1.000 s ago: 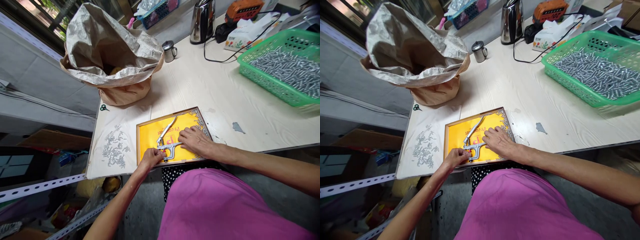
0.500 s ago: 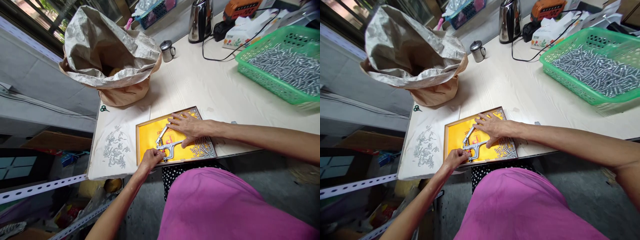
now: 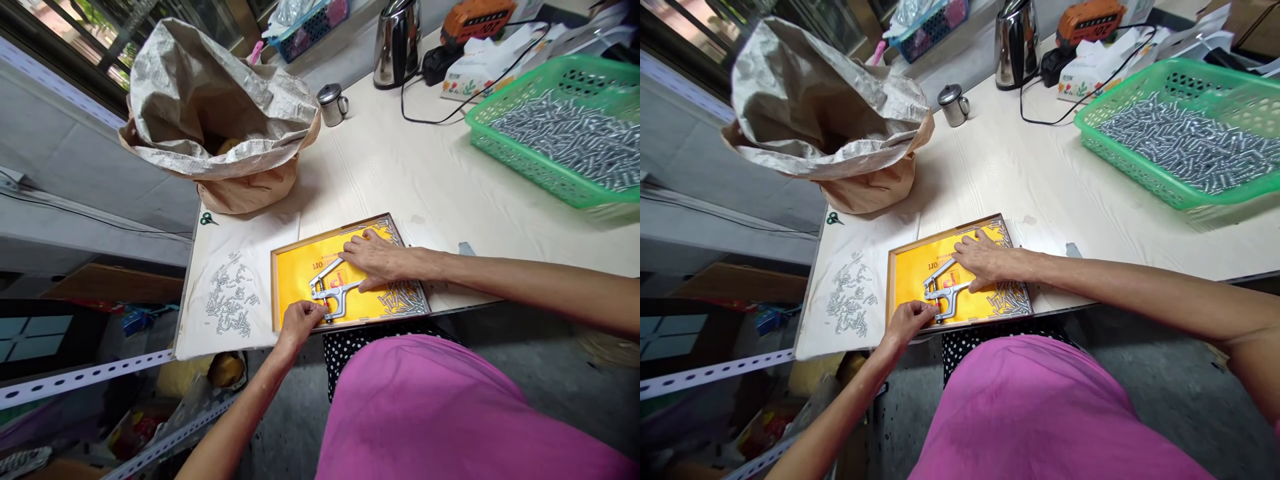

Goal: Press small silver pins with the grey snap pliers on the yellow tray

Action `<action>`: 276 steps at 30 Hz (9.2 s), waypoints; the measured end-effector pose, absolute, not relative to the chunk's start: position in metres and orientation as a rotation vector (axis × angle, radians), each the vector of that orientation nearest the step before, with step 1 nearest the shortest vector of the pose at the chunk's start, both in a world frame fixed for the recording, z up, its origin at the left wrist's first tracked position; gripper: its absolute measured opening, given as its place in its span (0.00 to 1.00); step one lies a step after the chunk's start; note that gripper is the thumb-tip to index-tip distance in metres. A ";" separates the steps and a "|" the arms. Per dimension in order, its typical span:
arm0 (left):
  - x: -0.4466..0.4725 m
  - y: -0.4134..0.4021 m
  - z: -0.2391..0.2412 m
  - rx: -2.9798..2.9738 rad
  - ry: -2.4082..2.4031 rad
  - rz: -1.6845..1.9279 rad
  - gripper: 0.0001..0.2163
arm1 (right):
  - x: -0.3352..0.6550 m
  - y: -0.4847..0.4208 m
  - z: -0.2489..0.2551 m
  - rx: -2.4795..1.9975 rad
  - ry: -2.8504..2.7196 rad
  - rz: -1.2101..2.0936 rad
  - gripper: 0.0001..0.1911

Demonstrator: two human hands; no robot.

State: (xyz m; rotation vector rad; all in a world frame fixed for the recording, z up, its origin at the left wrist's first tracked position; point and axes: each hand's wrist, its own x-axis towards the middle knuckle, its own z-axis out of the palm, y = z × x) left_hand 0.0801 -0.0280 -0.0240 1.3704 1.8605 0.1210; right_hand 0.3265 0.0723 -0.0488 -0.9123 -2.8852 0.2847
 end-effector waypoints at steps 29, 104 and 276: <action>0.132 0.014 -0.029 2.433 1.562 0.012 0.13 | 0.325 0.035 -0.070 -0.972 -2.760 0.219 0.07; 0.040 -0.015 -0.011 1.164 1.742 0.664 0.18 | 0.317 0.013 -0.068 -0.980 -2.646 0.101 0.10; 0.047 -0.017 -0.027 1.713 1.988 0.328 0.11 | 0.339 0.020 -0.060 -1.032 -2.420 0.217 0.16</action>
